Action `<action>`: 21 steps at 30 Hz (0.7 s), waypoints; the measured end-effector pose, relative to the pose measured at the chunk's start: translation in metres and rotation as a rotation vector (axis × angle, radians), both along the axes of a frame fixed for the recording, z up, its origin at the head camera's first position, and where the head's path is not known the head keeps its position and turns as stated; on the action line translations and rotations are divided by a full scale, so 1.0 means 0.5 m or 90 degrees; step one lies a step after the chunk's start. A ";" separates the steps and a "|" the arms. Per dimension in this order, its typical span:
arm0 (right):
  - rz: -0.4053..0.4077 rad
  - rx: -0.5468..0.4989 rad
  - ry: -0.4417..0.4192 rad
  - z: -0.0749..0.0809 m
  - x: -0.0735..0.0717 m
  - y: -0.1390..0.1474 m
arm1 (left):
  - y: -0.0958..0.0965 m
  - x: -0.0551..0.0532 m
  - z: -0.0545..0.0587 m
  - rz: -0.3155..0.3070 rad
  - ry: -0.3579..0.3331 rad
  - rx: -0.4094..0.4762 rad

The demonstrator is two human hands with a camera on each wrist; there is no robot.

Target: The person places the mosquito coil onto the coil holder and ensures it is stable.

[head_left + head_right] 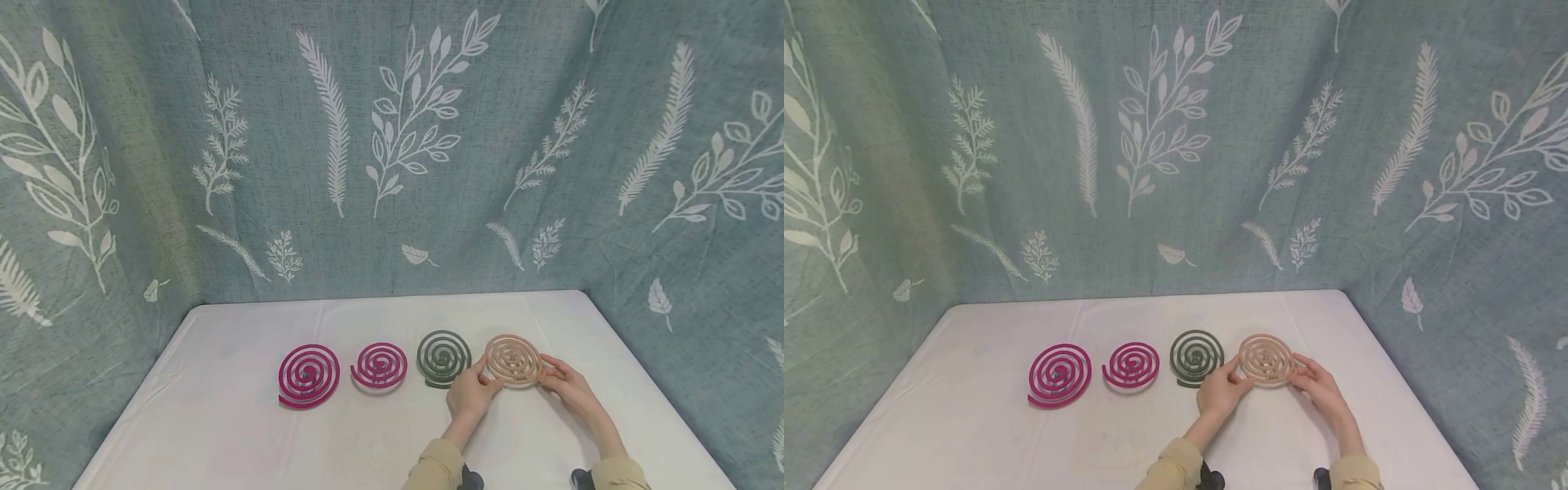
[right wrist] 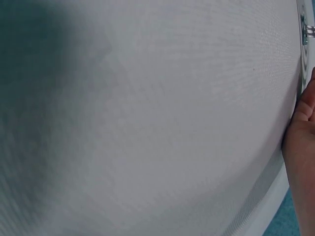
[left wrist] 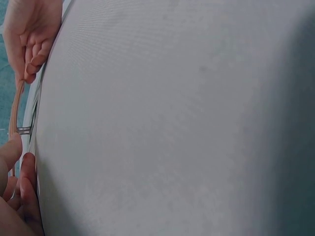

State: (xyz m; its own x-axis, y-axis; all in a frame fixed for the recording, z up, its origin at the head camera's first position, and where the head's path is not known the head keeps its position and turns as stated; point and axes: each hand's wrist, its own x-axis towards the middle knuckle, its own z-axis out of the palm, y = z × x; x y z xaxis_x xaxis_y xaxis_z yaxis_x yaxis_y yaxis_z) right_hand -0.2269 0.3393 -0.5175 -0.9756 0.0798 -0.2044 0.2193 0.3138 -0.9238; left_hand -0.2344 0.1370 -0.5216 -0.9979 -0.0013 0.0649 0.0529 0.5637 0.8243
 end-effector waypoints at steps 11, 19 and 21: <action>-0.019 0.024 -0.005 -0.002 0.000 -0.002 | -0.001 0.000 0.001 -0.003 0.003 0.004; -0.028 0.033 -0.004 0.000 0.002 -0.005 | 0.000 -0.001 0.000 -0.004 0.005 0.007; -0.032 0.036 -0.002 0.001 0.001 -0.006 | 0.000 -0.001 0.000 -0.005 0.006 0.008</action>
